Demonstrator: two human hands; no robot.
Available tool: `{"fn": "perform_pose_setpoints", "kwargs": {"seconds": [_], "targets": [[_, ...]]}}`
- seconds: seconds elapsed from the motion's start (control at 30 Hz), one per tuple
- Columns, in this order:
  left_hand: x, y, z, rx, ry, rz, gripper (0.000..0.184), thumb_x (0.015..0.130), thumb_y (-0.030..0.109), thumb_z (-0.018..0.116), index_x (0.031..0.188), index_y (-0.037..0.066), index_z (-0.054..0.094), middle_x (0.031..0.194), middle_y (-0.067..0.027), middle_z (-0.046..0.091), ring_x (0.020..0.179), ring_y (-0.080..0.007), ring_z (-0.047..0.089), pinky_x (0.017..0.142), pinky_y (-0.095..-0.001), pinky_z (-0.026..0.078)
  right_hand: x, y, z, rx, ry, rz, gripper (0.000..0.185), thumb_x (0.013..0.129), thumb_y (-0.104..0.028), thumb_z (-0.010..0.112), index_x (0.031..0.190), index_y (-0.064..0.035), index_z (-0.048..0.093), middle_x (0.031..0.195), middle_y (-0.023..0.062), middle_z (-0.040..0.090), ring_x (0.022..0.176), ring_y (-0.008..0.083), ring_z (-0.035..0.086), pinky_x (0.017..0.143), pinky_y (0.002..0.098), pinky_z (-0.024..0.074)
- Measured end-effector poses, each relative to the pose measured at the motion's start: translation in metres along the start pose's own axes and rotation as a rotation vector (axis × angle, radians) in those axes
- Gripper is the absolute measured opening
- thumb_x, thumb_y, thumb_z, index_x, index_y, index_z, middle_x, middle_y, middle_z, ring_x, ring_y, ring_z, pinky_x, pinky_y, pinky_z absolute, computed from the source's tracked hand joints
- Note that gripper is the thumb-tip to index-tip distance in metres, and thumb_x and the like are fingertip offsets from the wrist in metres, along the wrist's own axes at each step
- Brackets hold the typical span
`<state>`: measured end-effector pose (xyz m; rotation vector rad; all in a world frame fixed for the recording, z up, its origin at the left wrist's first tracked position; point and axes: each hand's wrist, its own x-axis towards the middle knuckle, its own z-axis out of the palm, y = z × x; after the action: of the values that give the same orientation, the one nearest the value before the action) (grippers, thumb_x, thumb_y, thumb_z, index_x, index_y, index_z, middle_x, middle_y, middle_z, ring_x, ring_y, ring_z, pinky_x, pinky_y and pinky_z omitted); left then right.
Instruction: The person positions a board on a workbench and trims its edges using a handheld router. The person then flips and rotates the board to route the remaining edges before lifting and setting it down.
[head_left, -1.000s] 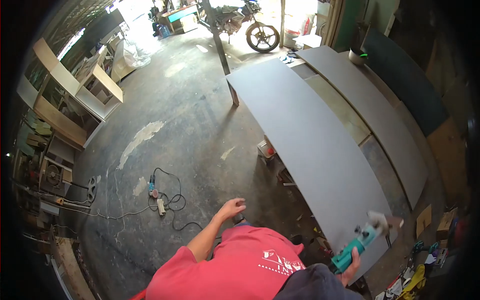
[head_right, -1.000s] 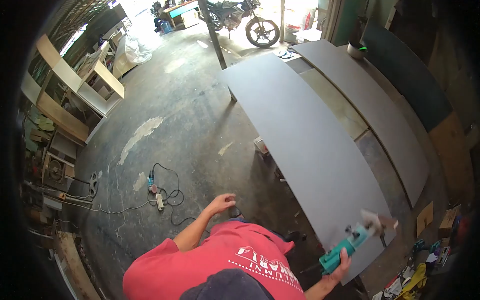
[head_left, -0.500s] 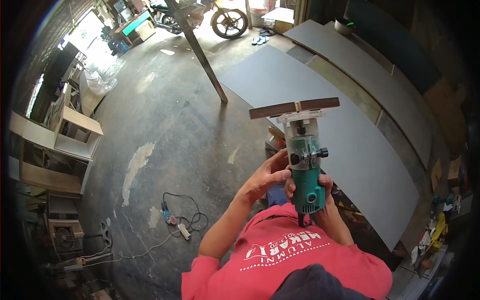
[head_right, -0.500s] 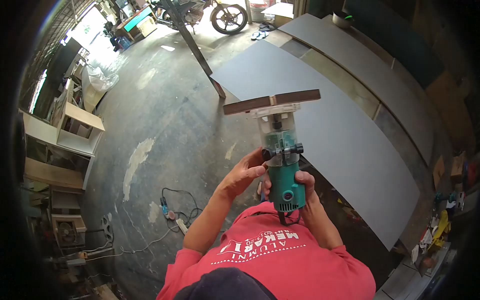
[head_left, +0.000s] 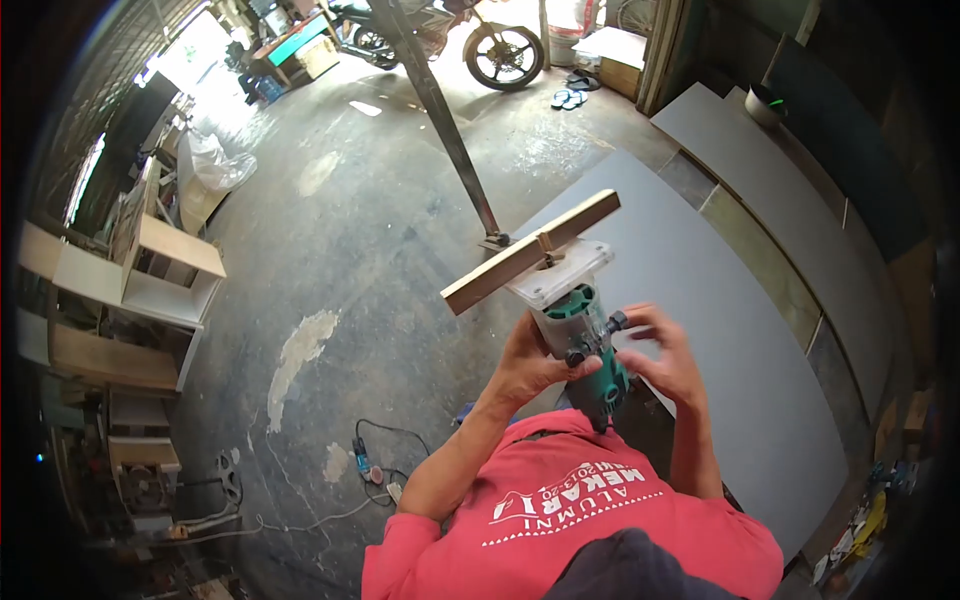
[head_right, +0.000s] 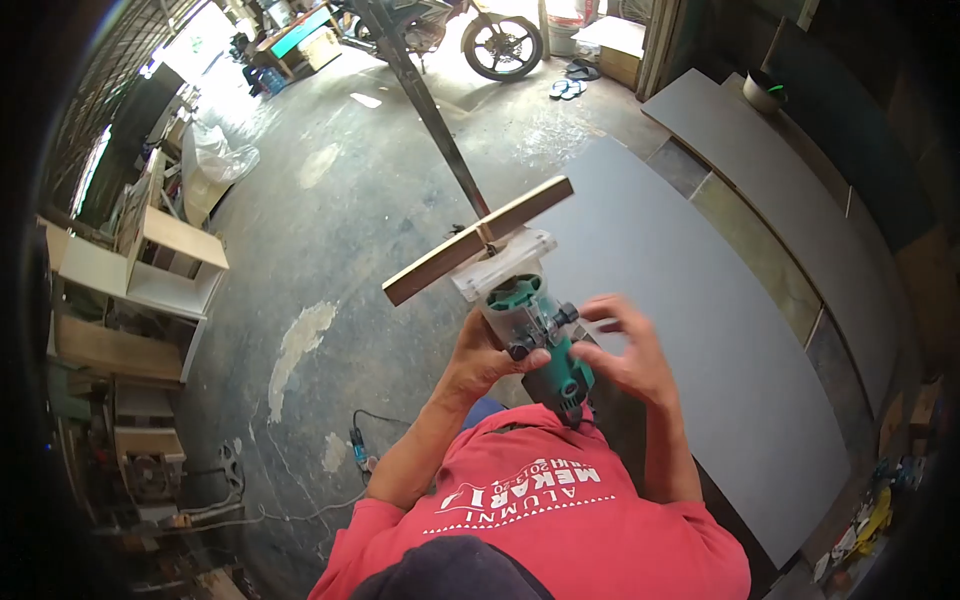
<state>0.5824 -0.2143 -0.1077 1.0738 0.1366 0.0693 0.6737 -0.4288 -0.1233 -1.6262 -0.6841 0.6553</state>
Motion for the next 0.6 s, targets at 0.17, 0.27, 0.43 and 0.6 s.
{"fn": "perform_pose_setpoints", "kwargs": {"seconds": [0.17,0.27,0.43,0.6], "targets": [[0.077,0.031,-0.059,-0.029,-0.130,-0.009,0.066,0.071,0.016,0.092,0.126,0.006,0.057,0.109,-0.0028,0.067,0.103,-0.0143,0.063,0.092,-0.0305,0.051,0.031,-0.029,0.047,0.346,-0.497,-0.161,0.039,0.078,-0.023,0.081,0.110,-0.0031,0.068,0.098,0.0114,0.067,0.094,0.0203,0.065,0.083,0.0347,0.0500],[0.119,0.045,-0.086,-0.043,-0.256,-0.067,0.058,0.074,0.022,0.091,0.120,0.005,0.060,0.108,-0.0029,0.067,0.101,-0.0139,0.063,0.091,-0.0310,0.051,0.075,-0.012,0.145,-0.016,0.122,0.132,0.050,0.080,-0.023,0.080,0.121,-0.0020,0.060,0.105,0.0117,0.065,0.101,0.0223,0.064,0.088,0.0387,0.0500],[0.145,0.077,-0.103,-0.241,-0.523,-0.391,0.061,0.082,0.030,0.083,0.128,0.000,0.057,0.112,-0.0075,0.067,0.105,-0.0170,0.064,0.091,-0.0324,0.052,0.147,0.033,0.202,-0.144,1.053,-0.153,0.068,0.087,-0.032,0.076,0.139,-0.0031,0.042,0.126,0.0124,0.056,0.116,0.0239,0.056,0.099,0.0396,0.0468],[0.162,0.091,-0.100,-0.286,-0.862,-0.755,0.075,0.089,0.049,0.071,0.136,-0.005,0.049,0.131,-0.0136,0.059,0.108,-0.0186,0.064,0.078,-0.0254,0.055,0.194,-0.018,0.177,-0.681,1.535,-0.558,0.070,0.092,-0.041,0.069,0.141,-0.0026,0.039,0.137,0.0151,0.050,0.122,0.0273,0.053,0.104,0.0419,0.0454]]}}
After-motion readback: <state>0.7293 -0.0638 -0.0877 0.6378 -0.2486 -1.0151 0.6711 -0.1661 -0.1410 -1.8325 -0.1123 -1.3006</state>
